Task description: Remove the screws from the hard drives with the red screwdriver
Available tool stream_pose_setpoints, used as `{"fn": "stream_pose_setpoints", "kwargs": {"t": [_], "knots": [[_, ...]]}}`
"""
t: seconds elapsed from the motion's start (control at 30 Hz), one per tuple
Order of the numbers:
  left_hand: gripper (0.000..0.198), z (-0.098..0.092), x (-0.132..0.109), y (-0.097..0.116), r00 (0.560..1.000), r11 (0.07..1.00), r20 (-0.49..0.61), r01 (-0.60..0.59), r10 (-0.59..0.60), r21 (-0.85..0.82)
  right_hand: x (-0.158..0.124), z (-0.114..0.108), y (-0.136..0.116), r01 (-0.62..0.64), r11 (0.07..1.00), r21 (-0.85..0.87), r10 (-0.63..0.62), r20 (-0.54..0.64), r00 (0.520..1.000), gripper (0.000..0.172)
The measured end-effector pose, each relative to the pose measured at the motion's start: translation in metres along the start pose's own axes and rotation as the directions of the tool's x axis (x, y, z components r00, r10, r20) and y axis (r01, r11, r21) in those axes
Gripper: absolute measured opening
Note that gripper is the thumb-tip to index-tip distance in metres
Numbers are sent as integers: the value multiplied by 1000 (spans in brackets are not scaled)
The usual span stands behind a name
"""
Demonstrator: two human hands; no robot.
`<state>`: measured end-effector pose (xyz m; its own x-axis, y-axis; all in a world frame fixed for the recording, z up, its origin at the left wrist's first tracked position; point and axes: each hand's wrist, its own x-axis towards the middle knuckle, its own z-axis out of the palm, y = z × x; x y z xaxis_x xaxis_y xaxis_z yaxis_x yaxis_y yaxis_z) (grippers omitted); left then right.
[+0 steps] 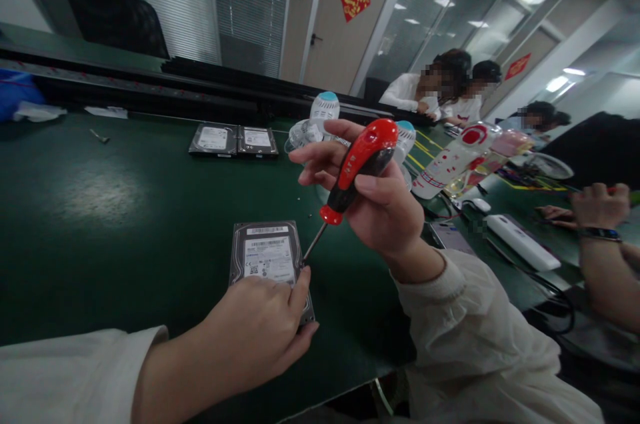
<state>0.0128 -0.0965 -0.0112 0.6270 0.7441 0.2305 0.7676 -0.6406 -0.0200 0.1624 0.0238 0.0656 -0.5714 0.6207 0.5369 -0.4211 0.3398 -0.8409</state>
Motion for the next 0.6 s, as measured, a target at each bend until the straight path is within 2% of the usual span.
{"fn": "stream_pose_setpoints", "kwargs": {"t": [0.1,0.17,0.3,0.43,0.5,0.6], "knots": [[54,1,1,0,1000,1000,0,3,-3,9,1,3,0,48,996,-79,-52,-50,997,25],[54,1,1,-1,1000,1000,-3,1,-1,12,1,5,1,99,986,-137,-110,-78,991,18],[53,1,0,-1,1000,1000,-23,-9,9,3,2,3,4,99,990,-101,-106,-66,992,19],[53,1,0,-1,1000,1000,-19,-3,3,-3,2,0,1,16,1000,25,-15,-35,999,35],[53,1,1,-1,1000,1000,-13,1,-1,-2,2,0,-1,-19,1000,-3,19,-37,999,35],[53,1,1,-1,1000,1000,-12,1,-1,1,1,3,-1,19,993,-114,-28,-80,996,24]]}}
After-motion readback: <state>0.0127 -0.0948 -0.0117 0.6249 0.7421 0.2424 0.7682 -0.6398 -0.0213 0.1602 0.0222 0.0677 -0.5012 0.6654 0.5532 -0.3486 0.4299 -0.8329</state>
